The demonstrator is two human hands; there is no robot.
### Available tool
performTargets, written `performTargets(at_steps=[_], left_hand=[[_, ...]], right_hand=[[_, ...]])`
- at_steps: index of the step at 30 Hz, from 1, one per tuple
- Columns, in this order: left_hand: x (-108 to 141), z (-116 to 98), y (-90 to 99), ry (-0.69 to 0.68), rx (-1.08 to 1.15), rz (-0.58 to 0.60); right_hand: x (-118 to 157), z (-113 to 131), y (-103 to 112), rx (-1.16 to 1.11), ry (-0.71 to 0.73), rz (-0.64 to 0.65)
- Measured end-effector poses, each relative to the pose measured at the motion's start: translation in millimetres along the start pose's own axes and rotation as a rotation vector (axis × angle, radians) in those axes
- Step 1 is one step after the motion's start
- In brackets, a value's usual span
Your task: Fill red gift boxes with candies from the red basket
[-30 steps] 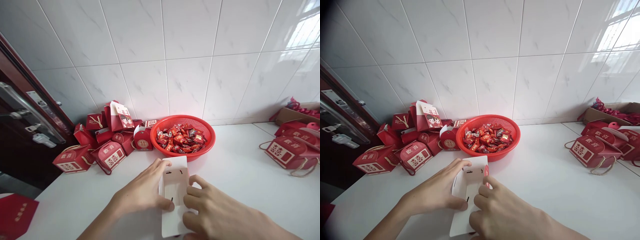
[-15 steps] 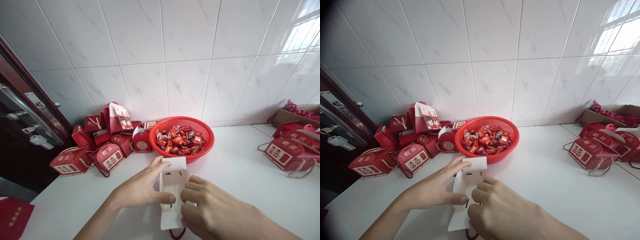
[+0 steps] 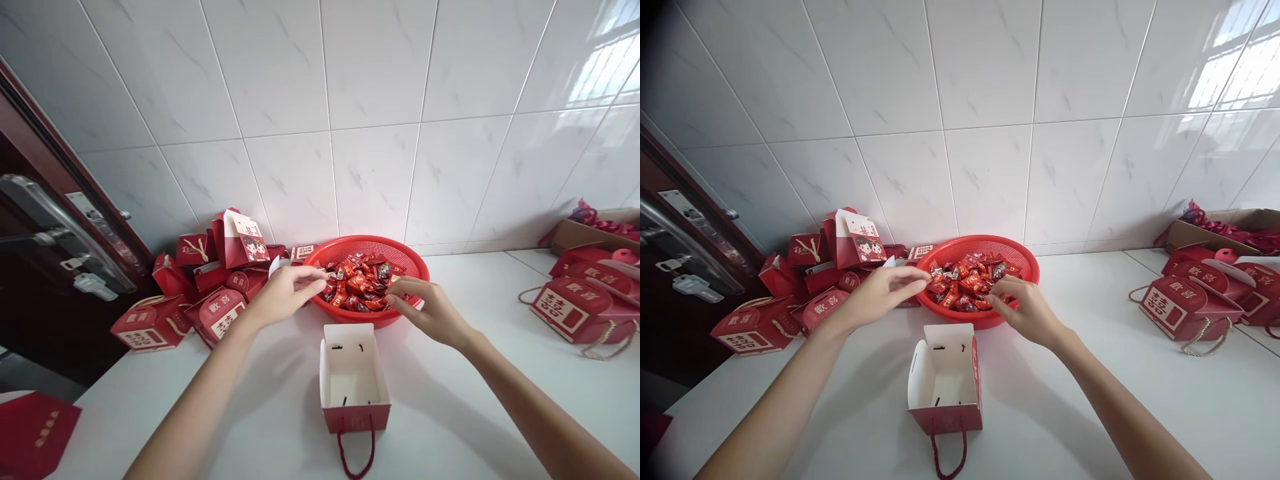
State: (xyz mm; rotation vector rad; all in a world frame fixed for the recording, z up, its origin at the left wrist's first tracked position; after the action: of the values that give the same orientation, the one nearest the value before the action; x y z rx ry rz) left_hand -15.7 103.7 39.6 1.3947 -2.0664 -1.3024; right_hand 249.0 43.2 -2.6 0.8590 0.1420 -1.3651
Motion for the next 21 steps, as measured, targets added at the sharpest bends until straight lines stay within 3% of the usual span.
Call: performTargets(at_steps=[4,9,15,21], left_hand=[[-53.2,14.4,-23.6,-0.009,-0.123,0.044],[-96.0,21.8,-52.4,-0.025,-0.152,0.184],[-118.3,23.5,-81.7,-0.017,-0.167,0.312],[-119.9,40.7,-90.5,-0.036,-0.010,0.373]], right_hand=[[0.6,-31.7,-17.9,0.068,-0.046,-0.033],[5.5,-41.9,-29.4,0.269,-0.039,-0.076],[3.7,-39.4,-29.4,0.272,-0.043,-0.057],[3.4,-40.1,-30.5,0.290,-0.008,-0.062]])
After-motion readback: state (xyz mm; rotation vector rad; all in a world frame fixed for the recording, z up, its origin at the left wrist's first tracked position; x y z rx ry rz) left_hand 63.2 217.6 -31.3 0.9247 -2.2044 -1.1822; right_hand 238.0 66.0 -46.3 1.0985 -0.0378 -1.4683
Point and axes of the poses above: each hand's wrist, its own x-axis away from the middle knuckle, its own y-axis out of the back of the hand, z = x × y, the point moved 3 cm from there along -x, towards the middle knuckle, and after that the axes turned 14 degrees about -x, right-handed, at the moved point
